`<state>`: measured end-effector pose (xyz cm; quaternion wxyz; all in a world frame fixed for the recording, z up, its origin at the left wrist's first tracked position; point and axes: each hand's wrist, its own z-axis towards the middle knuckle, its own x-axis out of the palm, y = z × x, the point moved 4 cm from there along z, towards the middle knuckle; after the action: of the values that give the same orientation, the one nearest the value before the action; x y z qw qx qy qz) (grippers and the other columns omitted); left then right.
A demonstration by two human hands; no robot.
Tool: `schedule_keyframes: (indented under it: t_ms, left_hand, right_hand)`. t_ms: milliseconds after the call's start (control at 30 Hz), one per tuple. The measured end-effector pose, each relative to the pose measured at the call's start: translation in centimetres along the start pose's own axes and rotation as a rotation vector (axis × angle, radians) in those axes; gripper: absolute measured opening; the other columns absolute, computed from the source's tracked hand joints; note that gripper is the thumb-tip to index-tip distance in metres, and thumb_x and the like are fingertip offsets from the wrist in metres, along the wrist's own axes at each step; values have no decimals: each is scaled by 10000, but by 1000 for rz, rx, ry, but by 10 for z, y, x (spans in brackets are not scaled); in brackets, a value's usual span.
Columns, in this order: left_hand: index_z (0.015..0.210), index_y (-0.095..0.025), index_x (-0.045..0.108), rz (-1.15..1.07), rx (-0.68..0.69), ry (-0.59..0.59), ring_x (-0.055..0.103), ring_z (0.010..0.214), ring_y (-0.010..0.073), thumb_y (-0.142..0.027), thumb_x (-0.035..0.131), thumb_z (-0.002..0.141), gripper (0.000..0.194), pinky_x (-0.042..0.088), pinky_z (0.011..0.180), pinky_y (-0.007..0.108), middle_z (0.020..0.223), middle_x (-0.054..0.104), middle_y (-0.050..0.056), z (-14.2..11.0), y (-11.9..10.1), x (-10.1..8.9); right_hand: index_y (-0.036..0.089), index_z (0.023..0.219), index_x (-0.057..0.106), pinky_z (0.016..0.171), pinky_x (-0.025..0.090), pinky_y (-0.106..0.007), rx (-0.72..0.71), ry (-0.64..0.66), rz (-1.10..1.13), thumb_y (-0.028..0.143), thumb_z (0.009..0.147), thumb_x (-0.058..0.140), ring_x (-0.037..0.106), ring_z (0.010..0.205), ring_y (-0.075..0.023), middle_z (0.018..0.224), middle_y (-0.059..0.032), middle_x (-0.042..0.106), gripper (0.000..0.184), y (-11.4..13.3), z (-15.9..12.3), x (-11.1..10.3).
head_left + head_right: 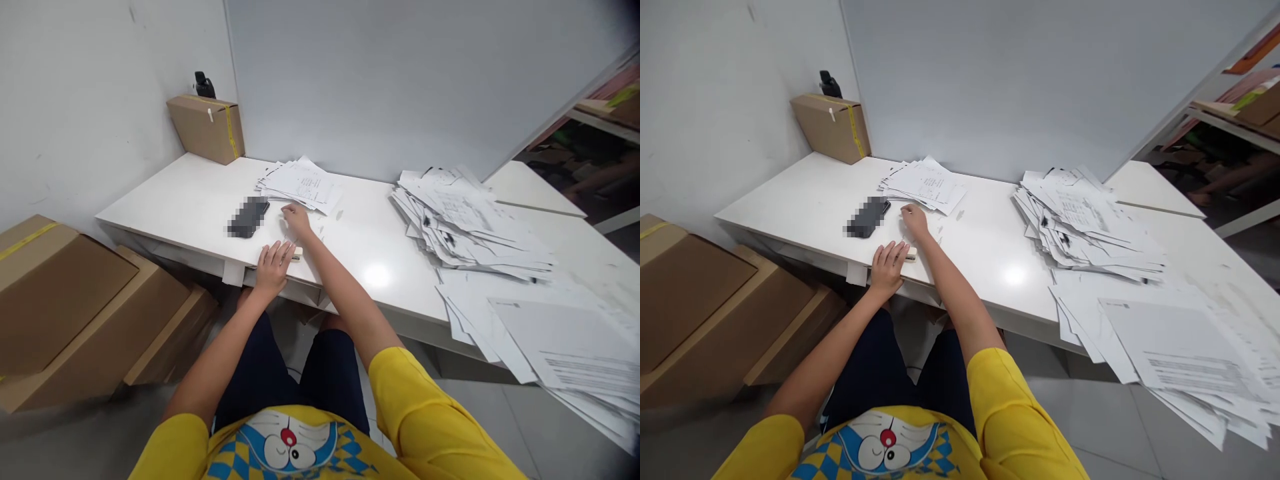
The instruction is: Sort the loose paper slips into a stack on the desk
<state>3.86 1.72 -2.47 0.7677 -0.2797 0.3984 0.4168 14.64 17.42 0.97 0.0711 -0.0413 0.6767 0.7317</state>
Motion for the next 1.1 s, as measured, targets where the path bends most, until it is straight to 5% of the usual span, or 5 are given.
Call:
schedule_keyframes:
  t_ms: [200, 500, 633, 800, 1100]
  left_hand:
    - [1405, -202, 554, -17, 51, -58, 499, 1371, 301, -132, 517, 766, 644, 284, 1205, 514, 1407, 604, 136, 2, 6, 1]
    - [1413, -221, 525, -134, 96, -223, 497, 1339, 355, -217, 548, 816, 598, 283, 1164, 582, 1396, 604, 127, 20, 13, 4]
    - [1421, -147, 504, -115, 75, -194, 447, 1374, 355, -236, 563, 817, 613, 237, 1184, 576, 1424, 575, 142, 23, 12, 5]
    - [1408, -114, 495, -190, 9, -119, 382, 1412, 363, -259, 577, 808, 623, 179, 1183, 603, 1465, 534, 148, 28, 11, 6]
    - [1405, -137, 483, -232, 4, -133, 370, 1417, 386, -249, 597, 750, 674, 173, 1177, 619, 1470, 518, 162, 28, 8, 2]
  right_hand:
    - [184, 858, 710, 1097, 400, -351, -101, 125, -173, 167, 818, 570, 621, 1112, -210, 1060, -51, 739, 147, 13, -34, 4]
    - [218, 1144, 682, 1171, 339, -499, -491, -145, -660, 298, 946, 501, 498, 1334, -285, 1329, -126, 643, 279, 7, -209, -145]
    - [197, 1200, 650, 1164, 318, -553, -281, -526, -956, 346, 969, 449, 485, 1343, -308, 1342, -143, 630, 341, -4, -295, -255]
    - [23, 1404, 466, 1132, 281, -615, 322, -747, -1245, 531, 855, 592, 354, 1411, -449, 1501, -303, 427, 758, -40, -351, -369]
    - [88, 1428, 468, 1106, 347, -538, 291, -552, -1311, 587, 888, 506, 436, 1357, -411, 1502, -248, 462, 736, -48, -359, -382]
